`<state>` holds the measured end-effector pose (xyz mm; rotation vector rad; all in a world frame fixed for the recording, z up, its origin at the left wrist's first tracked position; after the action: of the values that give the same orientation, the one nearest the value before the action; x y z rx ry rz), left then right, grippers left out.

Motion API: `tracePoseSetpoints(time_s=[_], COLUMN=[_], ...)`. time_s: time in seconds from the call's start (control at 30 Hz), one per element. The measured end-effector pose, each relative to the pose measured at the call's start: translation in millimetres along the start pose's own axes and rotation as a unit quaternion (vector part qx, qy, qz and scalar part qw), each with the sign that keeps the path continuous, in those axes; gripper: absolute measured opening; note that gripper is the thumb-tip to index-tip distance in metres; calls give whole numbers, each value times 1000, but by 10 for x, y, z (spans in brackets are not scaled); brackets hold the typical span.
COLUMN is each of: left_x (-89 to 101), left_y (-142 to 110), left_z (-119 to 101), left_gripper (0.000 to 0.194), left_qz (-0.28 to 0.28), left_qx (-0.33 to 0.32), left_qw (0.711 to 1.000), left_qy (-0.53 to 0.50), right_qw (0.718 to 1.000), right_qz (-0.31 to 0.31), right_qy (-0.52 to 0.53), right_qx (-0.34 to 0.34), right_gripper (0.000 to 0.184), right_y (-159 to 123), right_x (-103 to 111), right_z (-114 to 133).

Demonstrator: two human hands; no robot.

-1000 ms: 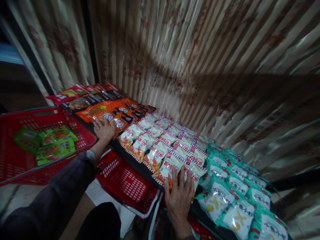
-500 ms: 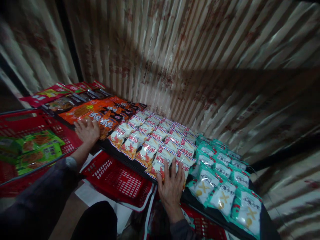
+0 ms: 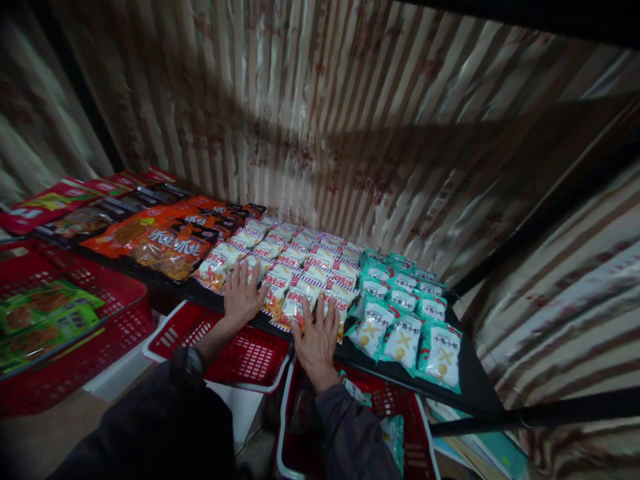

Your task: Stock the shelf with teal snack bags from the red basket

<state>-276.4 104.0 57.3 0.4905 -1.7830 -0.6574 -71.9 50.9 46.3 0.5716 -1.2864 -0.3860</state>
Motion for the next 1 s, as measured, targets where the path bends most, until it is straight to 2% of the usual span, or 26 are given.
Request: tracePoseSetpoints(time_s=[0.1,0.2,0.3,0.4,0.47,0.6,0.7,0.83,1.0], left_x=[33,151,195,80,-21,-118,-91,-92,-110], left_y=[19,-26,-190,-408,-517,-558,-498,-427,-399], left_z=[4,-125,-488,-928,-1060,-1087,-1097,-1194,-1240], left_gripper=[61,58,56,50,48,48,51,51,48], left_qz=[-16,-41,-47,-5,16,24,17,33,32], left_qx=[-2,8,-25,-102,-106,-97,-101,-118,-120], left_qw=[1000,999,995,986,985,989,991,990,991], left_qy=[-9,-33,-81,-131,-138,-112,-85,-66,-53], right_qw=[1000,999,998,998,997,998,997,994,993], right_qz=[9,15,28,45,50,32,16,34,57], right_qy=[17,35,42,46,50,55,51,53,61], right_qx=[-13,-20,-29,-27,-16,-8,-47,-92,-86], right_gripper=[53,54,54,53,53,53,52,51,49], right_y=[15,27,45,61,59,11,-44,-80,-43], right_x=[-18,-24,-29,-18,15,137,185,116,49], right_z=[7,29,44,40,23,-87,-222,-304,-290])
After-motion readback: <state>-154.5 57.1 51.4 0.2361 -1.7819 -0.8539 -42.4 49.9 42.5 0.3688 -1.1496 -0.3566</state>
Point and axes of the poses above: each hand's wrist, its own y-axis towards the middle knuckle, its own x-axis out of the back of the hand, z = x × y, the point moved 8 cm from there along y, towards the middle knuckle, and after that the axes turned 11 degrees about -x, right-handed, at the moved point
